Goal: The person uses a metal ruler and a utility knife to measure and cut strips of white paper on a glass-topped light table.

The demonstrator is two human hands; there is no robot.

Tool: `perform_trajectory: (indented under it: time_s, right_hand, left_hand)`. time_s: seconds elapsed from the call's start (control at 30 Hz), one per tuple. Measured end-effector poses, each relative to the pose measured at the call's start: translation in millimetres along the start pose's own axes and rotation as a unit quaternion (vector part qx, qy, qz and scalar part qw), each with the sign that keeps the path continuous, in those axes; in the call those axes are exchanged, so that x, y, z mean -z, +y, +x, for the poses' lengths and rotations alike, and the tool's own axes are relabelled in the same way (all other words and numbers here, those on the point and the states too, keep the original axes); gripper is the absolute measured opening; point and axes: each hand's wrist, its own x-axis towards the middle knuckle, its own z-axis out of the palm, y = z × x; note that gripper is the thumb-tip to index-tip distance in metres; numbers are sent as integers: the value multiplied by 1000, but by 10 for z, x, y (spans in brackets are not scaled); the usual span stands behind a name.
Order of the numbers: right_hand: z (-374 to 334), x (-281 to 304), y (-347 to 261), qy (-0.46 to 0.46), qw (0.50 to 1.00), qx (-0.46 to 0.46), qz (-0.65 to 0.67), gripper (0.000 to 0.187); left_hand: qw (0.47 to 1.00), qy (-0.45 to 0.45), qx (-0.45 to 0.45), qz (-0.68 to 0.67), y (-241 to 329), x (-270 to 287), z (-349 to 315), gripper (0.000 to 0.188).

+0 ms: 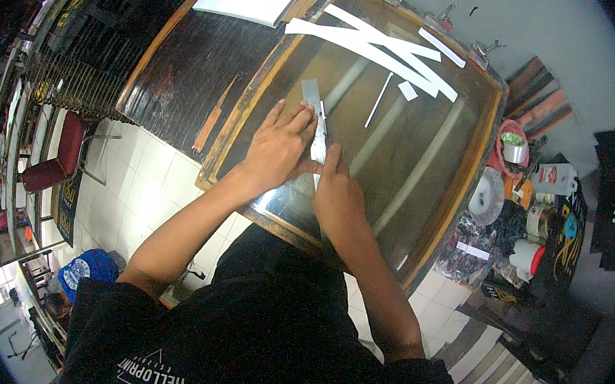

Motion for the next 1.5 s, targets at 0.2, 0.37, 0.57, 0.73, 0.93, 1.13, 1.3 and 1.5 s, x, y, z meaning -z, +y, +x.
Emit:
perform_trajectory:
  time_s: [0.2, 0.37, 0.57, 0.73, 0.93, 1.13, 1.3, 1.5]
  right_hand:
    - [-247, 50, -6, -52, 998, -28, -9, 55]
    - [-469, -4, 63, -30, 999, -25, -2, 48]
    - [-720, 46, 71, -58, 998, -25, -1, 48]
    - [-926, 15, 130, -66, 997, -38, 4, 49]
    - [-1096, 69, 109, -106, 992, -72, 15, 49]
    - [-1220, 46, 123, -142, 984, -109, 20, 51]
    - [-1251, 60, 149, -135, 981, -133, 44, 55]
    - [-1199, 115, 421, 64, 997, -28, 45, 53]
  left_hand:
    - [1000, 9, -1, -12, 6, -2, 12, 89]
    - [1000, 25, -5, -9, -2, -50, 23, 90]
    - [1000, 11, 1, -6, 27, -16, 22, 90]
    - [1000, 0, 2, -4, 38, 9, 51, 89]
    - [1000, 0, -4, -1, 33, 9, 42, 89]
    - [1000, 0, -6, 3, 18, -25, 15, 90]
    - [1000, -2, -9, 9, 9, -11, 39, 93]
    - [999, 33, 5, -36, -14, -54, -44, 94]
